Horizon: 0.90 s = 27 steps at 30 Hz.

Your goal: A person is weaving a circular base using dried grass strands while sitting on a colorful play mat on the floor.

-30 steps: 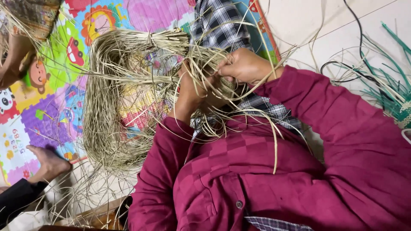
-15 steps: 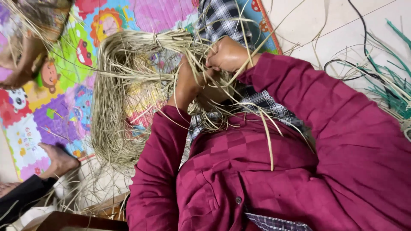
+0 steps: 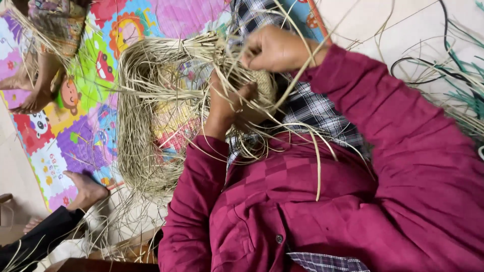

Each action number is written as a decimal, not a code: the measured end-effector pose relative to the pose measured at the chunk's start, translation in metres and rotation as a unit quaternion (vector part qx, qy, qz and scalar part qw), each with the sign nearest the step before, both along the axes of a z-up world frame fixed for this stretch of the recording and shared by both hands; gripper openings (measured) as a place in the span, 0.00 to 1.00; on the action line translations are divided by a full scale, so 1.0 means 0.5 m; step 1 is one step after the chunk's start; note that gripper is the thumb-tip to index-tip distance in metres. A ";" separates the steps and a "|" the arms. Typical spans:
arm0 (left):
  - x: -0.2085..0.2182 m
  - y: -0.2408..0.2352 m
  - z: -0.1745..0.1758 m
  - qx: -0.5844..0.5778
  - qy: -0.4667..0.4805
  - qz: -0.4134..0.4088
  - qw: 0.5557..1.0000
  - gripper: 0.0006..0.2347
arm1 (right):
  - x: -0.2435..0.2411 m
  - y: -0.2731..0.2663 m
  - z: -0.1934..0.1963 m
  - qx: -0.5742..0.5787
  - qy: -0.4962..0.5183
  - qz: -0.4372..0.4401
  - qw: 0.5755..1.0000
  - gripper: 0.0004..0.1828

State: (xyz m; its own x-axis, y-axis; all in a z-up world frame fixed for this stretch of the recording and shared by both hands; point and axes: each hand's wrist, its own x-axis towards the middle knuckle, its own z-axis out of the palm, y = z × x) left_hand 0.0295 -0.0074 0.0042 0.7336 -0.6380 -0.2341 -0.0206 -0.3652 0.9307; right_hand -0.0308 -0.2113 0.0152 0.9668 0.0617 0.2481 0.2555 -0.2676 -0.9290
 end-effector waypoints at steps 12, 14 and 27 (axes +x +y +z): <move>-0.020 0.014 -0.038 0.110 -0.144 -0.014 0.983 0.39 | 0.001 0.036 -0.011 -0.125 0.276 0.024 0.953 0.10; -0.024 0.018 -0.042 0.137 -0.075 0.023 0.987 0.39 | 0.013 0.039 -0.033 -0.162 0.215 0.030 0.963 0.23; -0.029 0.020 -0.025 0.109 -0.142 -0.026 0.983 0.49 | 0.019 0.026 -0.059 -0.116 0.202 0.020 0.972 0.05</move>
State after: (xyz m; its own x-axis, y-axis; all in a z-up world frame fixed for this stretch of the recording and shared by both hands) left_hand 0.0150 0.0028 -0.0080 0.7574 -0.6331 -0.1598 -0.2922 -0.5475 0.7841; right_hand -0.0214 -0.1985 -0.0144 0.9783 0.1096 -0.1756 -0.1027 -0.4798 -0.8713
